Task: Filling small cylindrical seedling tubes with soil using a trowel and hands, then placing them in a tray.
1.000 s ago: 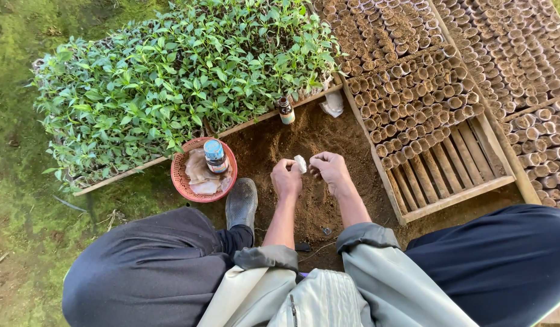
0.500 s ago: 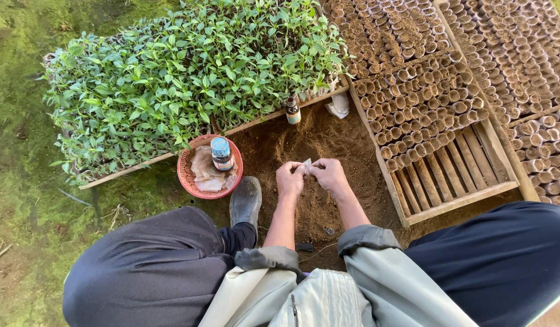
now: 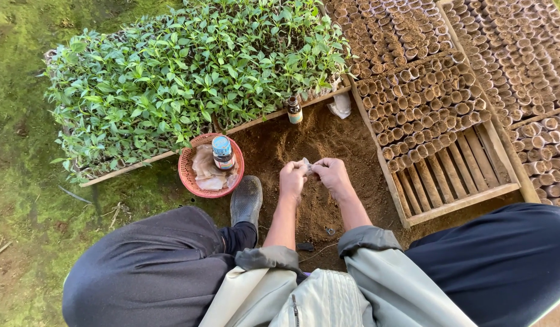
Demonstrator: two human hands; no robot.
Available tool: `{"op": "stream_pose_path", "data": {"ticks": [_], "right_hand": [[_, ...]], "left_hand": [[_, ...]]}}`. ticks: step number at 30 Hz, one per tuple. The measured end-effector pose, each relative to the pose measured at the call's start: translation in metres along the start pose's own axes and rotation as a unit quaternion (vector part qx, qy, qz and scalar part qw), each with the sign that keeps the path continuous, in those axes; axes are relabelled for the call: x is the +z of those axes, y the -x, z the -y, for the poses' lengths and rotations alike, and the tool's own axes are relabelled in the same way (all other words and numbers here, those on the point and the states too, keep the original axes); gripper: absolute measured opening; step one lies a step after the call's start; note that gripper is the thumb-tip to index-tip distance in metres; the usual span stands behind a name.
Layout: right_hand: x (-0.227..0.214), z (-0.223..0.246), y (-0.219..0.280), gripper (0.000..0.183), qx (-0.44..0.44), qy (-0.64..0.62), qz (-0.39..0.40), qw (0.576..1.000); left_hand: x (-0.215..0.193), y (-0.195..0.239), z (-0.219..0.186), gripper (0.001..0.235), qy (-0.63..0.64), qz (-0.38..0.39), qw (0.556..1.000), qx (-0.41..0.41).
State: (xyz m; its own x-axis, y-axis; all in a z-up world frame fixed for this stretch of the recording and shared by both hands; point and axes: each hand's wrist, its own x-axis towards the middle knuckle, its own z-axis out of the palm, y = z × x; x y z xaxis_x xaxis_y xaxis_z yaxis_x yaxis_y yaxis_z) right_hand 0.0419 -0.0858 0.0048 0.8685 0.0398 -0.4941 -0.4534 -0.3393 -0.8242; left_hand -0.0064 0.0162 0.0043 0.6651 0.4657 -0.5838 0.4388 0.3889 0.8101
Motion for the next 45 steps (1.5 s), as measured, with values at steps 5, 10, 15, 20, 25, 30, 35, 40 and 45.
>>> {"op": "stream_pose_path", "data": {"ticks": [5, 10, 15, 20, 25, 30, 35, 40, 45], "right_hand": [[-0.014, 0.018, 0.007, 0.009, 0.034, -0.066, 0.057, 0.996], [-0.018, 0.013, 0.001, 0.012, 0.039, -0.066, 0.054, 0.996], [-0.023, 0.011, -0.009, 0.010, 0.029, -0.107, 0.047, 0.993], [-0.023, 0.024, -0.007, 0.011, 0.021, -0.129, 0.057, 0.990], [-0.024, 0.030, 0.000, 0.009, 0.009, -0.113, 0.065, 0.991], [-0.023, 0.025, -0.004, 0.012, 0.016, -0.070, 0.065, 0.995], [-0.021, 0.023, -0.005, 0.015, 0.020, -0.061, 0.062, 0.996], [-0.019, 0.027, -0.004, 0.018, 0.022, -0.074, 0.061, 0.995], [-0.020, 0.033, 0.001, 0.021, 0.017, -0.085, 0.059, 0.995]], "left_hand": [[-0.008, -0.014, 0.010, 0.006, 0.141, 0.091, 0.982, -0.082], [-0.006, -0.008, 0.007, 0.009, 0.097, 0.044, 0.992, -0.064], [-0.004, -0.020, 0.023, 0.013, 0.044, 0.003, 0.999, -0.029], [-0.002, -0.027, 0.032, 0.015, 0.030, 0.000, 1.000, -0.006], [0.001, -0.014, 0.014, 0.018, 0.032, 0.007, 0.999, -0.008], [0.001, -0.020, 0.027, 0.010, 0.024, 0.014, 1.000, 0.004], [0.003, -0.009, 0.012, 0.010, 0.023, 0.010, 1.000, 0.004], [0.003, -0.011, 0.014, 0.009, 0.037, 0.011, 0.999, -0.002], [0.006, -0.008, 0.007, 0.010, 0.038, 0.009, 0.999, -0.006]]}}
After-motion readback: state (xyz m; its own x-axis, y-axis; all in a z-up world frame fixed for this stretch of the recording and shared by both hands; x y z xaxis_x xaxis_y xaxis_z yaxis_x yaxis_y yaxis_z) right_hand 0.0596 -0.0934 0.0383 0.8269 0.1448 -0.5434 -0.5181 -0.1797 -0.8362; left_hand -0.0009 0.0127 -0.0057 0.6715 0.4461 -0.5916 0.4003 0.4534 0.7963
